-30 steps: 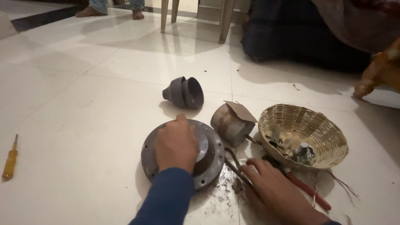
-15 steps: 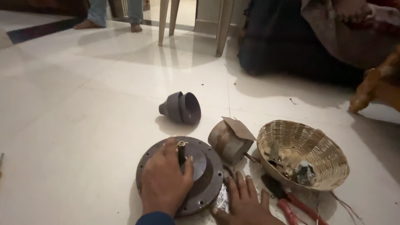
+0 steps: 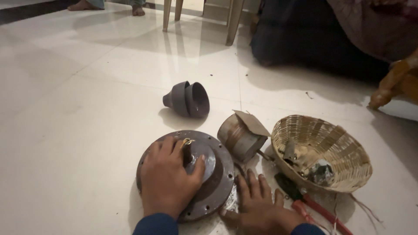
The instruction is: The person kneels on a tiled floor and works on a round metal disc. They first rotate the disc using a long metal rod, then repeatedly rub and sand the disc's surface with a small abrasive block, steadying the disc with the other hand.
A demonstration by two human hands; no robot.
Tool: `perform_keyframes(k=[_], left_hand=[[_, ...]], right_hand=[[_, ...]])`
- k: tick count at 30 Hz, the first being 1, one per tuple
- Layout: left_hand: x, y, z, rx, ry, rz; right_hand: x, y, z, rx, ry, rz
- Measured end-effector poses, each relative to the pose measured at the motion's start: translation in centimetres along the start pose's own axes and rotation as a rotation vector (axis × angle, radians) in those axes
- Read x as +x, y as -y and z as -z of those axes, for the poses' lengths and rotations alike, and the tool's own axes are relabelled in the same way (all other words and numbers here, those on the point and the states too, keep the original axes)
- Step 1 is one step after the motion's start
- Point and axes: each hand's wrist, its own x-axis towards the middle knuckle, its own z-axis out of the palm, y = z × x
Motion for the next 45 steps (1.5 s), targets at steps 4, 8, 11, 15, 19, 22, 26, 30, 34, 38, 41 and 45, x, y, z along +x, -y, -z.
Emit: perform_keyframes(k=[4,8,11,15,19,22,26,30,34,38,41,45], left_hand=[[0.0,0.2,-0.4,0.011,-0.111,-0.094],[-0.6,0.8,-1.0,0.046,-0.051,-0.078],[-0.8,1.0,-1.4,0.069,-0.057,-0.078],[-0.4,0.9,-1.5,0.052,-0.037,-0.048],[-0.3,0.6,-1.2,0.045,0.006,-0.020],[-0.6,0.4,-1.3,0.082,-0.052,-0.042],[-0.8,0.2,-1.8,0.084,-0.051,-0.013],[-0.8,0.3,-1.9,0.057,-0.121,-0.036],[-0.9,0.4,-1.8,0.005,-0.109,-0.035],[-0.9,0.4,-1.5,0.002,-0.114,-0.046],[-0.9,0.2,-1.4,0.019,-0.078,-0.022],[-0.9,0.1,-1.3,0.038,-0.074,-0.037]], right_hand=[[-0.4,0.2,0.7,-0.009,0.037,0.004],[-0.2,-0.2,0.7,-0.073,0.027,0.035],[0.2,-0.4,0.5,-0.048,0.019,0.039],[-0.1,0.0,-0.1,-0.049,-0.046,0.020],[-2.3,0.9,0.7,-0.193,-0.242,0.137],[-3.5,0.8,4.3,0.061,-0.353,0.039],[-2.1,-0.5,10.6,0.176,-0.712,0.156],[2.3,-2.1,13.0,-0.126,-0.805,-0.015],[4.7,-3.7,12.0,0.221,-0.412,0.046],[3.9,-3.0,11.2,0.214,-0.399,0.083],[1.8,-1.5,11.1,0.298,-0.566,-0.021],[-0.7,0.7,9.9,0.497,-0.771,0.179]])
